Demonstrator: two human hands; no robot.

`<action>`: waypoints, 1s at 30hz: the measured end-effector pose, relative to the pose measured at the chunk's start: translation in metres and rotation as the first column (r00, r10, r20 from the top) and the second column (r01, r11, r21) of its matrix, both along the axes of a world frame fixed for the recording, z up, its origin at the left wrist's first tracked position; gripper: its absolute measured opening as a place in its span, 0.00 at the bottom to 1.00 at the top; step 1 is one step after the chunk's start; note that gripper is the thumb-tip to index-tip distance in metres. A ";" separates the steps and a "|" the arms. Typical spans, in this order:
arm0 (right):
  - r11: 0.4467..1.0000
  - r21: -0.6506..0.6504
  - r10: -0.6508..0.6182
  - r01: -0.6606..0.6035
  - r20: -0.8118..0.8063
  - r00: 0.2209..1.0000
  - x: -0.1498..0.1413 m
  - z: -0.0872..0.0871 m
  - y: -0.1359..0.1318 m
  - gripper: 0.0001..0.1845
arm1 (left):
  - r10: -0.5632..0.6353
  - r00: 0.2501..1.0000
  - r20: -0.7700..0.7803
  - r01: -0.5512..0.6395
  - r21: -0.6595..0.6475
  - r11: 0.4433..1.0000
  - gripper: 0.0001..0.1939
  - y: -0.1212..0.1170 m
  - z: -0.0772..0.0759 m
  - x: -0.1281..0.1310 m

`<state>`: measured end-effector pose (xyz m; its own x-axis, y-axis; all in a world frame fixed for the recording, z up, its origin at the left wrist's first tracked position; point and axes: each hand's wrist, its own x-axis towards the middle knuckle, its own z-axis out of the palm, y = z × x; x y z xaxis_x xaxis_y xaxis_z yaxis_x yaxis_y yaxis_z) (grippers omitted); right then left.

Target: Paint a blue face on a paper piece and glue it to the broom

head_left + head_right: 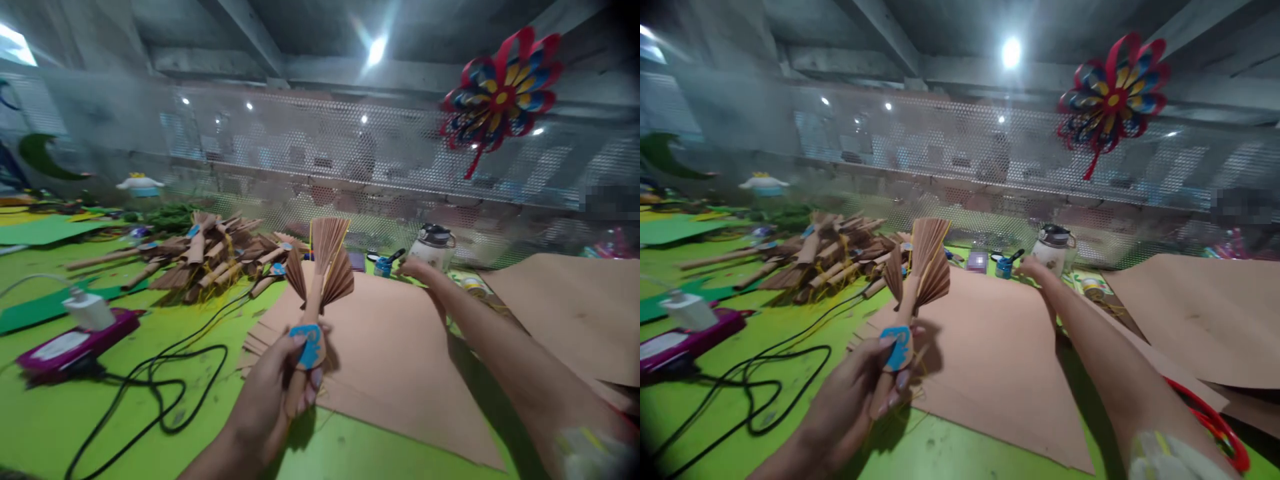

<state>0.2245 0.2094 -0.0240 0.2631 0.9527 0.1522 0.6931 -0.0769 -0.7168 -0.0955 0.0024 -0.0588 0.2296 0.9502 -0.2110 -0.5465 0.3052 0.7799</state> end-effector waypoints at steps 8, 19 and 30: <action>0.978 0.098 0.198 -0.186 -0.124 0.972 -0.048 0.036 -0.139 0.11 | -0.018 0.998 -0.055 0.021 0.054 0.998 0.16 -0.004 0.006 0.004; 0.750 0.156 0.572 -0.642 -0.641 0.512 -0.146 0.000 -0.235 0.24 | -0.095 0.988 -0.118 0.108 0.107 0.988 0.17 -0.024 0.007 0.020; 0.832 0.118 0.462 -0.542 -0.689 0.559 -0.123 -0.005 -0.246 0.23 | -0.147 0.984 -0.097 0.164 0.202 0.965 0.16 -0.034 0.012 0.018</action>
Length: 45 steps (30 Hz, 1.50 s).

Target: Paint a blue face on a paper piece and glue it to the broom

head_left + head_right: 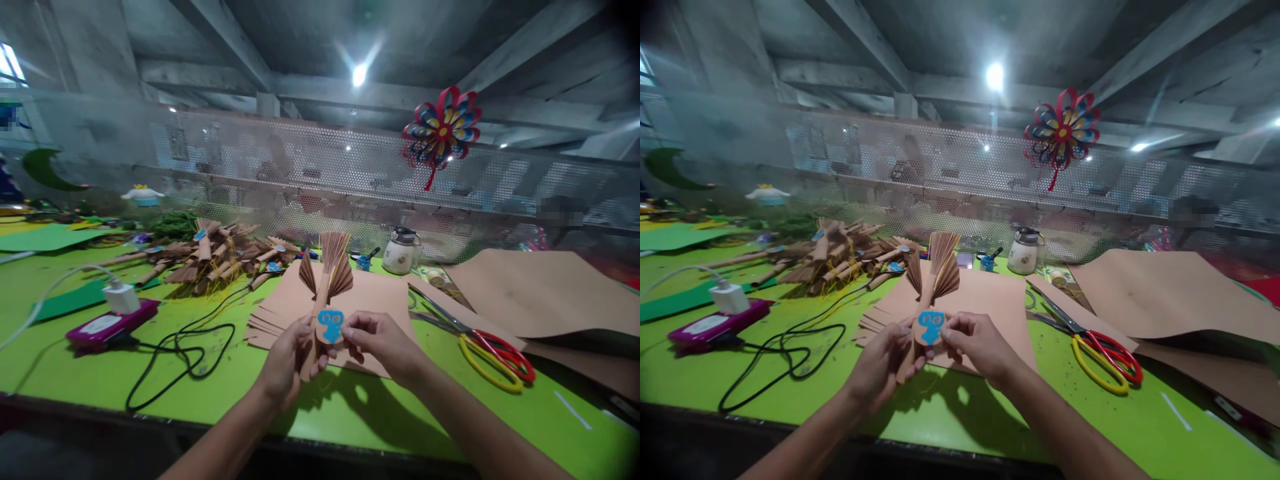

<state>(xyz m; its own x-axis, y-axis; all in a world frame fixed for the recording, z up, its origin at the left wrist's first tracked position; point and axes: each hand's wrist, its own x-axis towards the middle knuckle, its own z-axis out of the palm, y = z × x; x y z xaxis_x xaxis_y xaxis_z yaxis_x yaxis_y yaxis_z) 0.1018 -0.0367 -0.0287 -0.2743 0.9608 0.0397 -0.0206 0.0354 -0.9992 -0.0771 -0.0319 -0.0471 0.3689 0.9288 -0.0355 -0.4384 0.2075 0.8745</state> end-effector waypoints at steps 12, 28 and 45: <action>0.999 0.018 -0.033 0.033 -0.007 0.999 0.014 -0.013 0.004 0.23 | 0.185 0.981 -0.059 -0.186 -0.016 0.982 0.16 0.003 -0.007 0.005; 0.999 -0.001 -0.046 0.046 0.015 0.999 0.007 -0.021 0.010 0.08 | 0.117 0.967 -0.225 -0.138 -0.077 0.987 0.18 -0.005 -0.004 0.003; 0.999 0.027 -0.016 0.016 -0.001 1.000 0.009 -0.022 -0.006 0.20 | 0.216 0.974 -0.070 -0.218 -0.025 0.976 0.14 -0.005 -0.018 0.002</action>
<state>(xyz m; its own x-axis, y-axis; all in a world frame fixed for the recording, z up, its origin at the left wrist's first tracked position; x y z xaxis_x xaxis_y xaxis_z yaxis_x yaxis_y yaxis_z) 0.1104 -0.0427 -0.0503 -0.2586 0.9637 0.0662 -0.0204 0.0631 -0.9978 -0.0749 -0.0372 -0.0652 0.1548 0.9844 -0.0840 -0.4174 0.1422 0.8975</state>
